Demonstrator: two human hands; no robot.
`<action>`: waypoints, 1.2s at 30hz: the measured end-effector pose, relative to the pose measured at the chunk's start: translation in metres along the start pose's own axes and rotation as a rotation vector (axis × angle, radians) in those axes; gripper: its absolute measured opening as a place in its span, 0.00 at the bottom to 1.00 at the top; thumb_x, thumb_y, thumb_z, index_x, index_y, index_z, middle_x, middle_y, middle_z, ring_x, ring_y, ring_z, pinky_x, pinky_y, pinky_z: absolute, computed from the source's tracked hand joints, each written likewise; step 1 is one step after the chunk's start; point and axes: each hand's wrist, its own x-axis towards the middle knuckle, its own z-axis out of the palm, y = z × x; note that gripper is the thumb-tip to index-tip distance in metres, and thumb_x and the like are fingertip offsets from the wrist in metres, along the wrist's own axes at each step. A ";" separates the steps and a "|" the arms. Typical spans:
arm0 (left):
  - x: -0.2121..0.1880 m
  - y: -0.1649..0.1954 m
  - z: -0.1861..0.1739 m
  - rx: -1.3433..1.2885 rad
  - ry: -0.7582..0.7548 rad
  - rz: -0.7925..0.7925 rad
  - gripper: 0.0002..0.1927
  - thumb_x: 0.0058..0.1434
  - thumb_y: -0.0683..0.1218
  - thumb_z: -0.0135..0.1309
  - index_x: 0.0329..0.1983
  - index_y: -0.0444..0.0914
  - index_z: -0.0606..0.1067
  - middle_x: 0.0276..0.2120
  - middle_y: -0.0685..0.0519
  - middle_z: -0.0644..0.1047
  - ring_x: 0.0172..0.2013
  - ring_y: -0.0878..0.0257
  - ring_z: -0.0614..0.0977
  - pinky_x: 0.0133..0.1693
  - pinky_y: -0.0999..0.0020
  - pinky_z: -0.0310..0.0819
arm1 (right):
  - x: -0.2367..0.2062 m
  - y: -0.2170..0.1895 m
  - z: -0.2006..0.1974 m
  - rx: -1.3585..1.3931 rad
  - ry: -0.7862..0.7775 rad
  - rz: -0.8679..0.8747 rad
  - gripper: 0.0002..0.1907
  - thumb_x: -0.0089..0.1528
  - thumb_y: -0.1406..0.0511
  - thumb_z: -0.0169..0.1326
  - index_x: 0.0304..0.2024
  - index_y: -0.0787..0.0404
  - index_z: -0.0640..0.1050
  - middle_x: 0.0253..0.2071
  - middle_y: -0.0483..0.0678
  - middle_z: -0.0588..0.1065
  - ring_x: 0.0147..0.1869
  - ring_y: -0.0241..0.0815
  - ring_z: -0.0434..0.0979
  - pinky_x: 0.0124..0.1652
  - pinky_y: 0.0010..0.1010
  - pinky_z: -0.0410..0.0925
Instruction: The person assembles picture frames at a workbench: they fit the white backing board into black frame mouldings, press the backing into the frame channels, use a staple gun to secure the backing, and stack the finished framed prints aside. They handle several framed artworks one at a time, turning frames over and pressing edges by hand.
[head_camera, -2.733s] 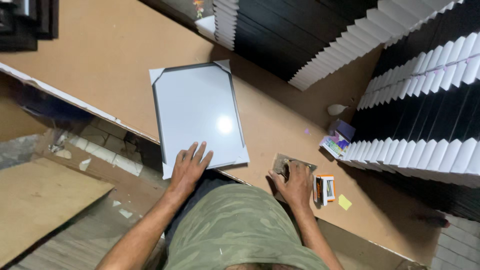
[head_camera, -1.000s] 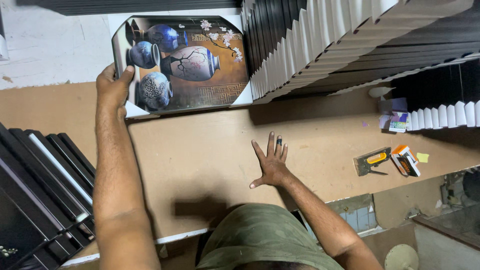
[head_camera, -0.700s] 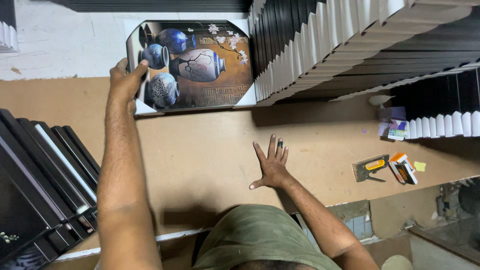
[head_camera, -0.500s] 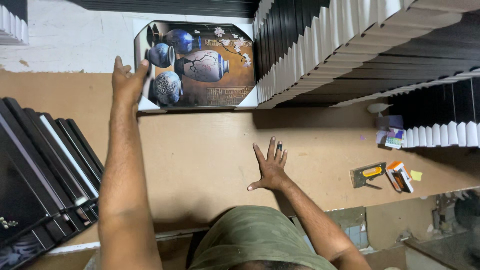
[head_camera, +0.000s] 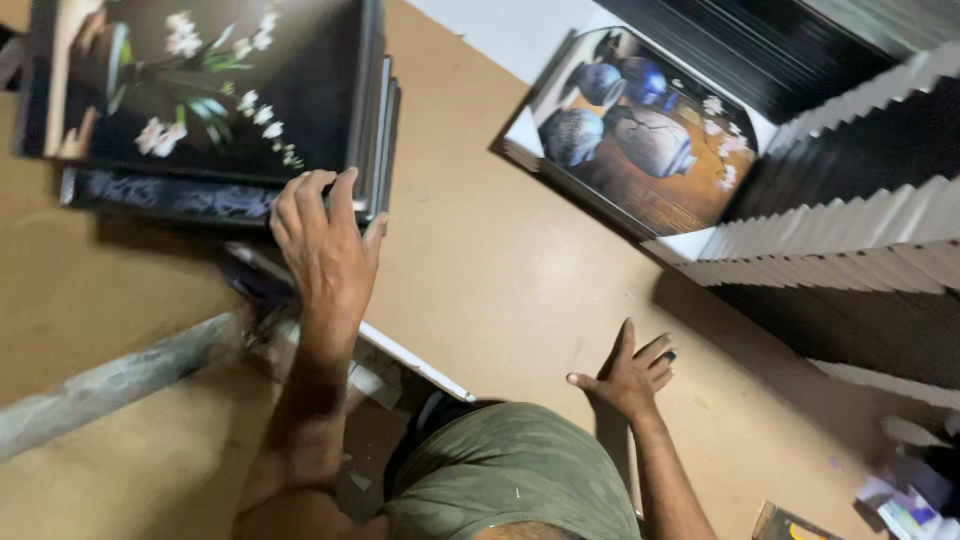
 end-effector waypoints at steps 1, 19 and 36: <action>-0.004 -0.012 -0.002 -0.012 -0.012 -0.012 0.27 0.57 0.43 0.69 0.60 0.37 0.75 0.56 0.46 0.72 0.61 0.47 0.70 0.60 0.48 0.63 | 0.000 -0.005 0.001 -0.004 0.027 0.016 0.76 0.38 0.35 0.69 0.78 0.48 0.45 0.74 0.80 0.29 0.75 0.86 0.31 0.68 0.71 0.36; -0.111 0.087 -0.033 -0.526 -0.217 0.473 0.30 0.50 0.63 0.67 0.48 0.38 0.80 0.55 0.49 0.78 0.55 0.58 0.75 0.60 0.44 0.56 | -0.004 -0.101 -0.075 1.569 -0.353 -0.101 0.25 0.66 0.52 0.57 0.54 0.66 0.76 0.43 0.52 0.78 0.40 0.42 0.80 0.42 0.38 0.75; -0.187 0.198 0.029 -1.162 -0.678 -0.202 0.15 0.63 0.35 0.63 0.50 0.31 0.72 0.47 0.47 0.79 0.48 0.63 0.82 0.53 0.66 0.80 | -0.149 0.286 -0.054 1.009 0.109 -0.301 0.16 0.55 0.73 0.64 0.46 0.64 0.81 0.41 0.49 0.82 0.46 0.39 0.81 0.48 0.33 0.74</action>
